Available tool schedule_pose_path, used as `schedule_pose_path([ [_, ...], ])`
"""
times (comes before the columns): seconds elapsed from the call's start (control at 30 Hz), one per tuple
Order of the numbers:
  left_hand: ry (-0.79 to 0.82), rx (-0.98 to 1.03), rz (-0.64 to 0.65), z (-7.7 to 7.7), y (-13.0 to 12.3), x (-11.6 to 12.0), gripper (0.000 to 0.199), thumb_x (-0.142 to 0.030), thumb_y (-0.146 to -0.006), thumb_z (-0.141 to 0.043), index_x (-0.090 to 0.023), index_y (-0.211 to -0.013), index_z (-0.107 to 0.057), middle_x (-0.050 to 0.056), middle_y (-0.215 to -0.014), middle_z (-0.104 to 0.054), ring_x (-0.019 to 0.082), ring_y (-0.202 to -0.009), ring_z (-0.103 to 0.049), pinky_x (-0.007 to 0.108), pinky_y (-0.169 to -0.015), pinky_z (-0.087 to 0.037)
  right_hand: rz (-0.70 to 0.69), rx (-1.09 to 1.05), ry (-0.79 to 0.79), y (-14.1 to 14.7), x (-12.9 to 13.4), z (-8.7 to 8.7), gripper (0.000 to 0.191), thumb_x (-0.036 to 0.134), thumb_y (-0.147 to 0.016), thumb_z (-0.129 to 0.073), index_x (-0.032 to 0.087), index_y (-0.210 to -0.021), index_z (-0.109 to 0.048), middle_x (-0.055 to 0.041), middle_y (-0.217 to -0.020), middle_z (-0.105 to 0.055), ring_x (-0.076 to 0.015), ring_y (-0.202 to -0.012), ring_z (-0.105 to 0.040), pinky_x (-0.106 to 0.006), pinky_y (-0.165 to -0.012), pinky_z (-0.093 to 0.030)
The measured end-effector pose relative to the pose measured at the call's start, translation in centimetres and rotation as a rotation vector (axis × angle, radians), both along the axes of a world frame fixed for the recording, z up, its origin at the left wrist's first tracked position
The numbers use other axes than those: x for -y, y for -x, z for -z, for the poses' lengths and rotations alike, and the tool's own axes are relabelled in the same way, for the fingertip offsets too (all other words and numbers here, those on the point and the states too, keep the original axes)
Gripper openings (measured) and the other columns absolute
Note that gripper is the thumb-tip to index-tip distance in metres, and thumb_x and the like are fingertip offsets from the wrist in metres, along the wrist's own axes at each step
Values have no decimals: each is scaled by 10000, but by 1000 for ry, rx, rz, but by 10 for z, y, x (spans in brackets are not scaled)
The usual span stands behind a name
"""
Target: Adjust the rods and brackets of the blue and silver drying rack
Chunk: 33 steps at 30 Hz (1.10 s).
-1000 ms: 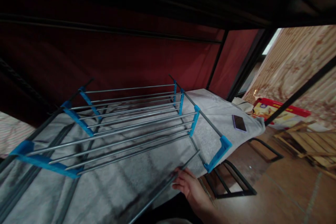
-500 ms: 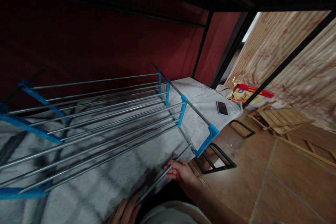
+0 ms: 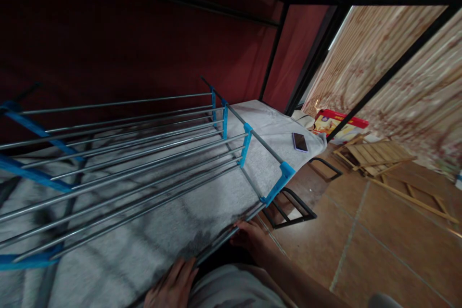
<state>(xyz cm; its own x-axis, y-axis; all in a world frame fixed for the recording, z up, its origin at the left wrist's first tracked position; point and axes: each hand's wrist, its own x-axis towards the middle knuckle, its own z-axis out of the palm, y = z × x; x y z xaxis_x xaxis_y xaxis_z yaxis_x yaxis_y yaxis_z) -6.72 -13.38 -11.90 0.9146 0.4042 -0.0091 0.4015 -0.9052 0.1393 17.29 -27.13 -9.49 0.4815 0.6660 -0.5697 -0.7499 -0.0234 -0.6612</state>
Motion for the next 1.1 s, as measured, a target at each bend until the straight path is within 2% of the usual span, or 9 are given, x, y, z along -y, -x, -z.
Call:
schedule_pose_path([
  [0.3, -35, 56, -64, 25, -1, 3, 472, -198, -978, -337, -293, -1238, -719, 61, -1260, -718, 220, -968, -745, 322, -808, -611, -61, 19, -8, -5, 5, 5, 439, 478, -668, -848, 159, -916, -674, -19, -783, -680, -155, -719, -661, -289, -718, -550],
  [0.5, -91, 137, -20, 16, -9, -1, 427, -266, -1007, -354, -268, -1216, -726, 62, -1176, -749, 210, -867, -756, 306, -726, -613, -185, 77, 64, -14, 13, 17, 442, 570, -732, -728, 181, -918, -636, -16, -753, -661, -167, -678, -639, -303, -656, -536],
  [0.57, -116, 176, 6, 14, -11, -2, 414, -286, -1009, -363, -268, -1192, -733, 55, -1130, -763, 215, -864, -756, 304, -696, -611, -217, 218, 158, -27, 25, 26, 430, 590, -745, -677, 194, -900, -618, -12, -736, -647, -173, -647, -618, -316, -626, -527],
  [0.63, -142, 214, 9, 14, -11, -3, 408, -291, -1010, -365, -260, -1178, -735, 60, -1110, -767, 222, -859, -756, 311, -693, -610, -103, 507, 285, -46, 40, 34, 383, 554, -733, -667, 209, -884, -600, -16, -769, -649, -188, -693, -623, -336, -670, -535],
  [0.7, -160, 241, 17, 14, -11, -3, 402, -295, -1010, -371, -245, -1171, -736, 75, -1110, -766, 226, -852, -756, 318, -706, -609, 88, 825, 380, -68, 54, 38, 333, 484, -746, -634, 217, -943, -605, -46, -910, -682, -221, -867, -651, -368, -813, -541],
  [0.77, -158, 245, 45, 11, -12, -3, 395, -297, -1008, -378, -243, -1167, -736, 81, -1133, -760, 229, -875, -754, 316, -719, -607, 154, 1029, 417, -87, 63, 38, 353, 407, -787, -563, 214, -1078, -615, -81, -1114, -686, -244, -1076, -632, -393, -964, -498],
  [0.83, -146, 238, 65, 5, -13, -3, 389, -292, -1008, -383, -255, -1168, -735, 74, -1144, -758, 226, -900, -752, 302, -708, -602, 73, 1115, 445, -98, 63, 35, 387, 355, -818, -490, 203, -1148, -623, -95, -1182, -686, -253, -1136, -622, -404, -1003, -475],
  [0.93, -159, 231, 57, -3, -15, -1, 400, -265, -1014, -367, -251, -1182, -731, 71, -1094, -768, 196, -793, -749, 276, -670, -587, -61, 1170, 509, -101, 56, 30, 360, 350, -845, -434, 189, -1072, -663, -97, -1053, -732, -261, -1030, -667, -385, -930, -497],
  [1.1, -181, 241, 75, -8, -18, 3, 440, -213, -1016, -327, -206, -1170, -739, 85, -1053, -775, 178, -739, -745, 262, -666, -581, -115, 1174, 587, -95, 50, 25, 366, 404, -851, -441, 194, -1023, -685, -83, -951, -754, -263, -941, -695, -335, -831, -507],
])
